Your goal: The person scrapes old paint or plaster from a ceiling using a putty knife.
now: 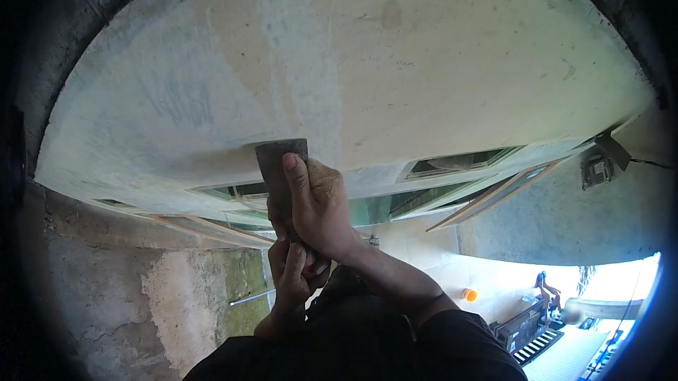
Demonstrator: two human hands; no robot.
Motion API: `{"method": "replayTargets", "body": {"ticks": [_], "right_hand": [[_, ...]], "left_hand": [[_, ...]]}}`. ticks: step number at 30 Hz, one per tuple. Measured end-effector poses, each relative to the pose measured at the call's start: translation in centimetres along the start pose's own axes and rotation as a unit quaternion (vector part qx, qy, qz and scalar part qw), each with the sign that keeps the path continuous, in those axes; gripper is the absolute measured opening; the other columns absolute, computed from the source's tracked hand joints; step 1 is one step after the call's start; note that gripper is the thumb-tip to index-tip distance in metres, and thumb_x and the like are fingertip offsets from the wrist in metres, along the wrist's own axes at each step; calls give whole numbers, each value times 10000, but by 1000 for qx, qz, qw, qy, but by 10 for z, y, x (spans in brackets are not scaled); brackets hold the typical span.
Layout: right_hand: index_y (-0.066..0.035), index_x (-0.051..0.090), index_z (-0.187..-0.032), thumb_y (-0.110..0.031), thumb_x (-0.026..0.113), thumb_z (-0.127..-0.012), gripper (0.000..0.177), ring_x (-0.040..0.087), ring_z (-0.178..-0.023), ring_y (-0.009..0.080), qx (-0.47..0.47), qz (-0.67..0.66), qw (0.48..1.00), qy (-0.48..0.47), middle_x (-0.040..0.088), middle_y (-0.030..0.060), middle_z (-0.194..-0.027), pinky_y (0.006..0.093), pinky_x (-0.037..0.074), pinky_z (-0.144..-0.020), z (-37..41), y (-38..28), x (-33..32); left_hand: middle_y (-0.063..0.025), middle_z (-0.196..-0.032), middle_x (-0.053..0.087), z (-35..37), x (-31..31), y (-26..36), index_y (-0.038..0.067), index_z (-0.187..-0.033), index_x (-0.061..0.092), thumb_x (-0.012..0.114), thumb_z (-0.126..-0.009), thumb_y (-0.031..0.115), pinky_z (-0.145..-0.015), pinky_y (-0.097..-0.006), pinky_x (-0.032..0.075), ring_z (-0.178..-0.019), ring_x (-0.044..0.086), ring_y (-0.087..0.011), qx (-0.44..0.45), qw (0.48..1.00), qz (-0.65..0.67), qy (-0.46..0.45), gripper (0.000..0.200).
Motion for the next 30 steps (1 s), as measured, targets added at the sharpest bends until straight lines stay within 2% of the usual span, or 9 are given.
{"method": "replayTargets", "body": {"ticks": [3,5,8,11,13,16,21,23,30], "right_hand": [[-3,458,-748,-344,384,-994,427,461,-360,98,-7,-10,1000,-7,502,57,-498,243,340,-317,-3,-8,3],[-1,475,-810,-382,388,-984,428,457,-331,138,-14,-23,1000,-8,492,94,-492,248,346,-283,-1,-8,7],[-6,472,-802,-387,381,-986,433,459,-330,141,1,-22,1000,3,486,92,-489,249,346,-283,-3,0,2],[-5,475,-802,-387,381,-986,434,463,-336,142,-26,15,1000,-7,485,94,-489,249,347,-285,-5,-5,5],[-1,472,-800,-384,385,-986,434,466,-340,141,-15,-33,999,-6,487,93,-492,252,346,-283,-4,-15,8],[-7,464,-788,-394,381,-985,442,469,-342,146,-41,-3,999,-15,483,91,-492,253,346,-286,-5,-9,7],[-13,458,-774,-374,390,-987,425,467,-341,146,-23,-41,999,-10,483,92,-498,255,349,-291,-5,-21,13],[-21,455,-805,-365,399,-986,393,458,-339,144,-42,-18,999,-17,480,88,-503,256,344,-292,-3,-11,8],[-34,448,-932,-348,414,-984,320,468,-390,130,-13,-27,999,-41,504,84,-565,243,352,-330,1,-17,10]], "left_hand": [[18,-638,389,-2,5,6,10,-1093,458,461,-965,261,-410,-191,266,-501,366,-57,5,1000,-5,8,281],[13,-642,399,1,2,4,11,-1076,457,453,-967,247,-411,-190,268,-507,372,-58,20,999,-31,-18,260],[9,-631,401,1,1,6,9,-1015,466,453,-963,231,-414,-186,281,-517,391,-59,3,998,-43,34,228],[9,-634,407,-5,1,9,1,-1034,471,449,-964,230,-414,-185,286,-520,398,-54,48,997,-53,-4,241],[11,-635,412,-2,8,15,0,-1044,475,451,-963,238,-411,-184,292,-521,401,-52,30,997,-68,-19,253],[15,-623,409,1,1,10,9,-1019,479,456,-963,255,-402,-186,298,-510,396,-48,-6,997,-69,36,254],[14,-618,402,-2,7,18,16,-1011,471,459,-962,260,-395,-180,285,-506,389,-47,32,996,-78,-14,249],[6,-621,420,0,-1,10,18,-1002,465,458,-962,258,-390,-182,280,-505,391,-48,3,997,-74,31,243],[-6,-625,447,-1,9,17,35,-934,459,461,-957,238,-397,-178,299,-509,412,-51,5,997,-79,24,204]]}}
Point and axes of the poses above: each hand's wrist, its own z-axis away from the middle knuckle, its own x-axis out of the palm, y = z × x, the point moved 6 cm from there along -z, towards the middle knuckle
